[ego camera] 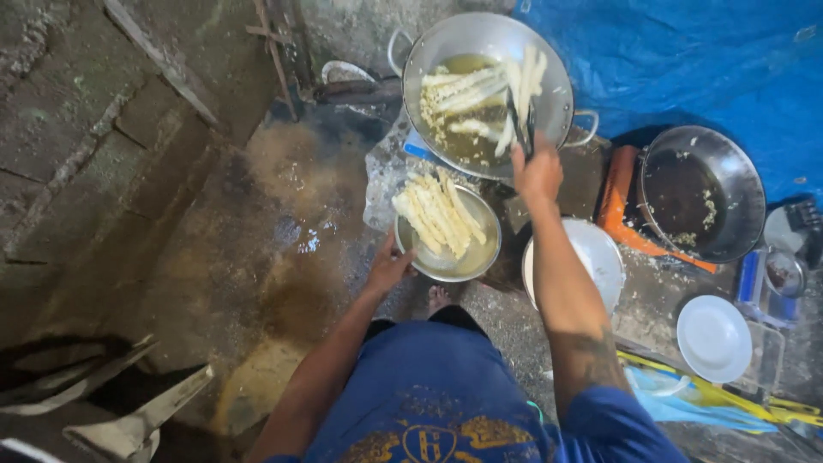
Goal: Deep frying long strips of food by dipping them in batter and placing them in hot oil woks.
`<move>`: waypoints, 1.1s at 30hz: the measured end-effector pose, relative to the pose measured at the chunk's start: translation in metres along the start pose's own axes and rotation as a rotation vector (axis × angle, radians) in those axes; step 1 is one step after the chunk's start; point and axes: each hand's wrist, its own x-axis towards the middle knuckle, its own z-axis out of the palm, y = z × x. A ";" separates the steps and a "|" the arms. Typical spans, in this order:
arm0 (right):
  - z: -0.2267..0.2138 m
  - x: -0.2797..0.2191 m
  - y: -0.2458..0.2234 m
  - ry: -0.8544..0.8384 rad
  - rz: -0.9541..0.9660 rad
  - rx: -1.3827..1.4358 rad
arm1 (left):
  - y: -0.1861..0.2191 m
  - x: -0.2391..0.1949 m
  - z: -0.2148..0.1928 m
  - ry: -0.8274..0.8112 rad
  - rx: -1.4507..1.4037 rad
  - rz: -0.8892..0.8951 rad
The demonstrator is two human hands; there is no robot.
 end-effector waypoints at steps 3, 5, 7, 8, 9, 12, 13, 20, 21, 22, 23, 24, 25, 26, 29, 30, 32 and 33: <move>-0.044 -0.039 -0.019 -0.005 -0.024 0.080 | -0.002 -0.008 -0.001 -0.065 -0.033 -0.057; -0.081 -0.059 -0.040 0.148 -0.294 0.140 | -0.011 0.002 -0.005 -0.103 -0.096 -0.002; -0.098 -0.094 -0.061 -0.005 -0.264 0.097 | -0.005 -0.002 -0.007 -0.131 -0.095 0.011; -0.107 -0.114 -0.071 -0.160 -0.229 0.056 | -0.003 -0.006 -0.009 -0.159 -0.092 0.020; -0.107 -0.130 -0.083 -0.162 -0.226 0.052 | -0.009 -0.001 -0.009 -0.163 -0.094 0.017; -0.091 -0.179 -0.102 -0.538 -0.128 -0.148 | -0.031 0.012 -0.006 -0.175 -0.106 0.027; -0.073 -0.195 -0.097 -0.638 -0.084 -0.194 | -0.043 0.018 -0.005 -0.158 -0.131 0.006; -0.044 -0.206 -0.119 -0.881 -0.030 -0.257 | -0.049 0.013 -0.003 -0.113 -0.195 -0.012; -0.046 -0.202 -0.120 -0.883 -0.031 -0.256 | -0.045 0.009 -0.004 -0.111 -0.195 -0.013; -0.048 -0.195 -0.120 -0.944 0.012 -0.278 | -0.039 0.007 -0.004 -0.112 -0.186 -0.014; -0.050 -0.188 -0.121 -1.004 0.056 -0.300 | -0.033 0.004 -0.005 -0.113 -0.178 -0.014; -0.073 -0.176 -0.124 -1.002 0.049 -0.303 | -0.026 -0.001 -0.003 -0.109 -0.183 -0.010; -0.096 -0.164 -0.128 -1.031 0.005 -0.308 | -0.018 -0.007 -0.001 -0.098 -0.173 -0.006; -0.119 -0.149 -0.131 -1.054 -0.040 -0.313 | -0.008 -0.009 0.001 -0.087 -0.161 0.003; -0.135 -0.108 -0.104 -1.071 0.033 -0.340 | -0.027 0.000 -0.002 -0.105 -0.038 0.021; -0.139 -0.084 -0.099 -1.064 0.022 -0.341 | -0.032 0.002 0.000 -0.099 -0.042 0.029; -0.149 -0.038 -0.090 -0.846 -0.110 -0.432 | -0.043 0.006 0.004 -0.071 -0.096 0.052; -0.155 -0.020 -0.094 -0.843 -0.118 -0.432 | -0.030 -0.001 0.005 -0.066 -0.098 0.058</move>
